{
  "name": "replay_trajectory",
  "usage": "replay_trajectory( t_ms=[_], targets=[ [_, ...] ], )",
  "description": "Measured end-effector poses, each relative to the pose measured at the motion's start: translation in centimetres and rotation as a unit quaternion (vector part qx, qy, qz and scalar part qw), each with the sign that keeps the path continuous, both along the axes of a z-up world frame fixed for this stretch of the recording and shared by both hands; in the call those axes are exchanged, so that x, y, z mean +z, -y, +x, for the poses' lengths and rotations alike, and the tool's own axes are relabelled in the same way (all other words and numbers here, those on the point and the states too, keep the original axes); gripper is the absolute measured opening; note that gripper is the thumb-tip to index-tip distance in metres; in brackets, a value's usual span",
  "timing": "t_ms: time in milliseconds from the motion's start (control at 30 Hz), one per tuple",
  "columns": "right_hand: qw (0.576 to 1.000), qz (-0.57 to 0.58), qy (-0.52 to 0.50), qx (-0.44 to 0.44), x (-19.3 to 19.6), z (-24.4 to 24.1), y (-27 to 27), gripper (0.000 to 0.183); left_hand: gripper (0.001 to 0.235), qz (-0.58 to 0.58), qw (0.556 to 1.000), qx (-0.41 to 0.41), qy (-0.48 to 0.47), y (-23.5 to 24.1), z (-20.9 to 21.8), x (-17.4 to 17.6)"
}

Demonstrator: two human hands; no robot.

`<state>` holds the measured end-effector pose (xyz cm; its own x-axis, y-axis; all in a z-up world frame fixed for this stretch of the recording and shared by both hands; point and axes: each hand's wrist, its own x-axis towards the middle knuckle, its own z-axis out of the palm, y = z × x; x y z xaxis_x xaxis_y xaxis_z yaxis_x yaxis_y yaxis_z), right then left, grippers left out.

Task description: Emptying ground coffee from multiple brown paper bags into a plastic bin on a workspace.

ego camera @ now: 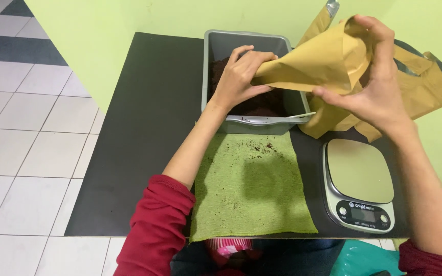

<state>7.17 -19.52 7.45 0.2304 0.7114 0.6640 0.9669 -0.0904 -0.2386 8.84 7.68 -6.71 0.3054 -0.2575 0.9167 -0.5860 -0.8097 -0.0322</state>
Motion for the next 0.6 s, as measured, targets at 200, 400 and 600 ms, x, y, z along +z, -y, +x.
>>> replay_trajectory(
  t_ms=[200,400,600],
  targets=[
    [0.991,0.086,0.042,-0.092,0.3,-0.9,-0.6,0.062,0.113,-0.072,0.997,0.031,-0.022,0.1,0.9,-1.3],
    [0.948,0.005,-0.056,-0.313,-1.7,2.5,1.6,0.06,0.076,-0.135,0.989,0.042,-0.032,0.5,-0.8,-0.1],
    [0.93,0.02,-0.086,-0.357,-1.7,1.9,2.4,0.071,0.08,-0.08,0.995,0.04,-0.048,0.6,-0.6,0.0]
  ],
)
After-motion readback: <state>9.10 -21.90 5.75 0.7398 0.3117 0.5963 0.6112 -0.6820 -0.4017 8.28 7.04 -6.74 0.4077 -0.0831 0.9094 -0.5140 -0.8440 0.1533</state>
